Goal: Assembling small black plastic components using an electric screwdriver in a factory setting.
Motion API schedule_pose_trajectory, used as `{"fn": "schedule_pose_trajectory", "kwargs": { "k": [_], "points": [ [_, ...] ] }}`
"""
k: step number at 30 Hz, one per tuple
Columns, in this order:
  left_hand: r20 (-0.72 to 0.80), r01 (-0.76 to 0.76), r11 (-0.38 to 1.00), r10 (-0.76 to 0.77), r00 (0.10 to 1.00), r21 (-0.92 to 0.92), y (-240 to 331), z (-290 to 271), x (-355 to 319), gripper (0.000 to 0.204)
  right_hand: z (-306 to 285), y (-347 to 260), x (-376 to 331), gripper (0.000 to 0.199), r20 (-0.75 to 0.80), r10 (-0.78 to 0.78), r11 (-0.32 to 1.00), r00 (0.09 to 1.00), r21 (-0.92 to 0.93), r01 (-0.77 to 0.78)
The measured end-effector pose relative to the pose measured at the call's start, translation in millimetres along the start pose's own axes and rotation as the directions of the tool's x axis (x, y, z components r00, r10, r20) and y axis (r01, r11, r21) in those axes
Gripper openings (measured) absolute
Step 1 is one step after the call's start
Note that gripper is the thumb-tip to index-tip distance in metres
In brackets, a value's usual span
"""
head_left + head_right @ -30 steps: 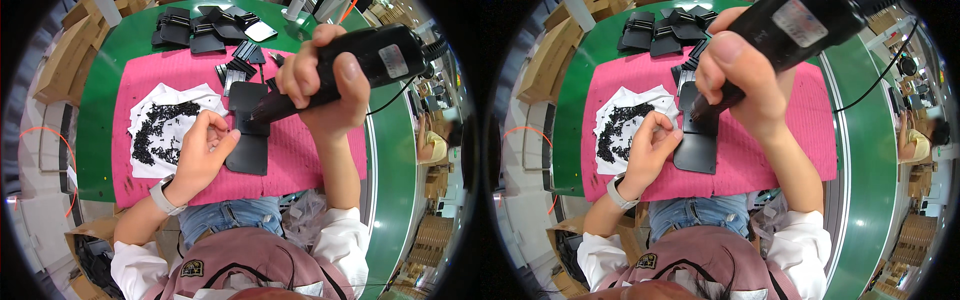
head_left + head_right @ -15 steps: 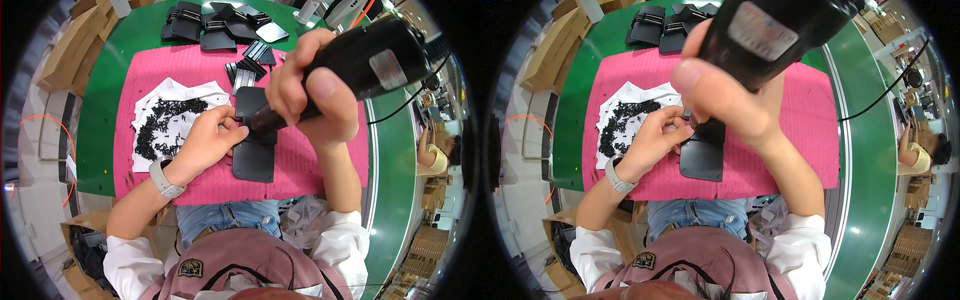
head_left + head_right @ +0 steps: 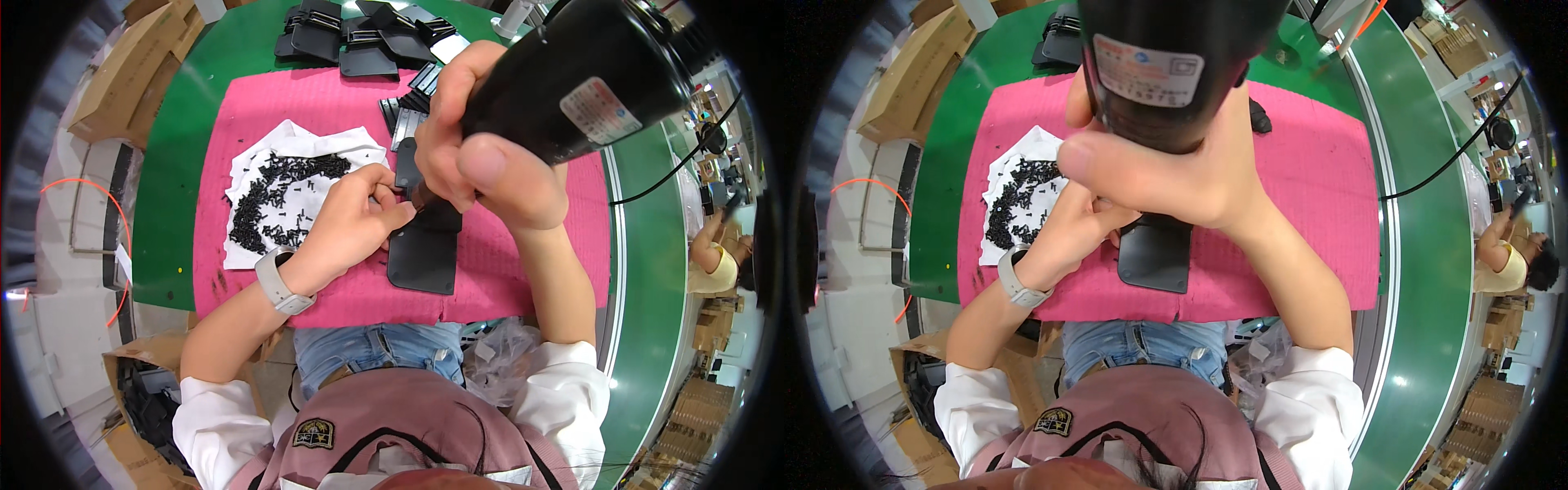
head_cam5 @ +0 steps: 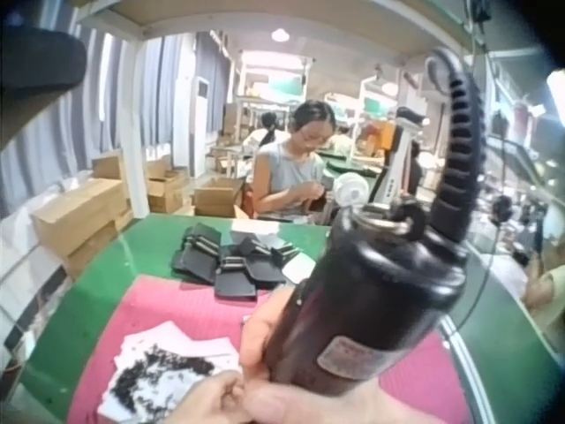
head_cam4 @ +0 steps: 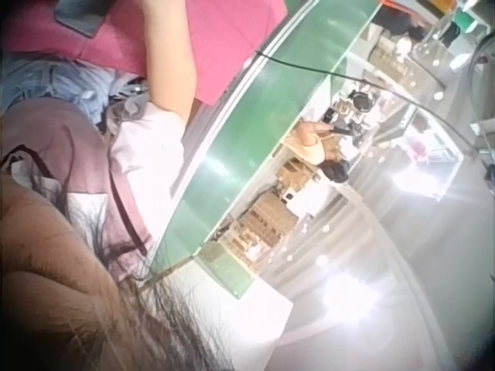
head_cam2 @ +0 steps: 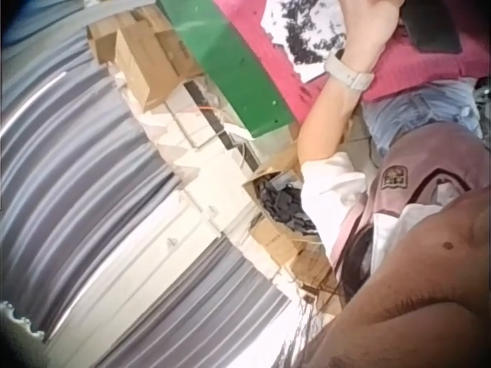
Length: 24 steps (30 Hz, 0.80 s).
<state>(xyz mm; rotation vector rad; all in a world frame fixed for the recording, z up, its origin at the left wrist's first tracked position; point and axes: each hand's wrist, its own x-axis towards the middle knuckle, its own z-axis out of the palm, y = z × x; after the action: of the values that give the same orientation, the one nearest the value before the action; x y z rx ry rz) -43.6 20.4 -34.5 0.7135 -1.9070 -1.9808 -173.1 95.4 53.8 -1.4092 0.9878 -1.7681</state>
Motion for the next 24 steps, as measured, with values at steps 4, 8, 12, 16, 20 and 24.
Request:
{"fn": "schedule_pose_trajectory", "kwargs": {
  "k": [4,8,12,16,20,24],
  "points": [
    [-0.022,-0.010,1.000,0.010,1.000,0.006,0.0,2.2,-1.8,0.026,2.7,0.5,-3.9,0.031,0.012,-0.022,1.000,1.000,0.011,0.022],
    [-0.037,-0.088,0.994,0.090,0.995,0.060,-12.6,3.3,2.7,0.022,3.0,-0.7,-5.4,0.033,0.046,-0.050,0.999,0.998,-0.019,0.051],
    [-0.068,-0.095,0.983,0.107,0.992,0.154,-4.4,6.2,-3.0,0.026,-9.3,-12.0,-13.7,0.041,0.004,-0.078,0.997,0.997,0.010,0.078],
    [-0.096,-0.199,0.960,0.220,0.971,0.197,-3.7,5.9,-17.4,0.051,-54.1,-44.9,-28.1,0.043,-0.408,-0.001,1.000,0.913,-0.001,0.001],
    [0.001,-0.286,0.951,0.288,0.958,0.119,-2.8,8.0,-20.3,0.064,-140.1,-23.9,-64.3,0.033,-0.642,0.178,0.822,0.745,-0.319,-0.472],
    [-0.123,-0.425,0.905,0.419,0.900,-0.028,5.6,20.0,-25.9,0.046,-149.8,-9.5,-96.4,0.072,-0.451,-0.172,-0.301,0.876,-0.822,-0.483]
  ]
}}
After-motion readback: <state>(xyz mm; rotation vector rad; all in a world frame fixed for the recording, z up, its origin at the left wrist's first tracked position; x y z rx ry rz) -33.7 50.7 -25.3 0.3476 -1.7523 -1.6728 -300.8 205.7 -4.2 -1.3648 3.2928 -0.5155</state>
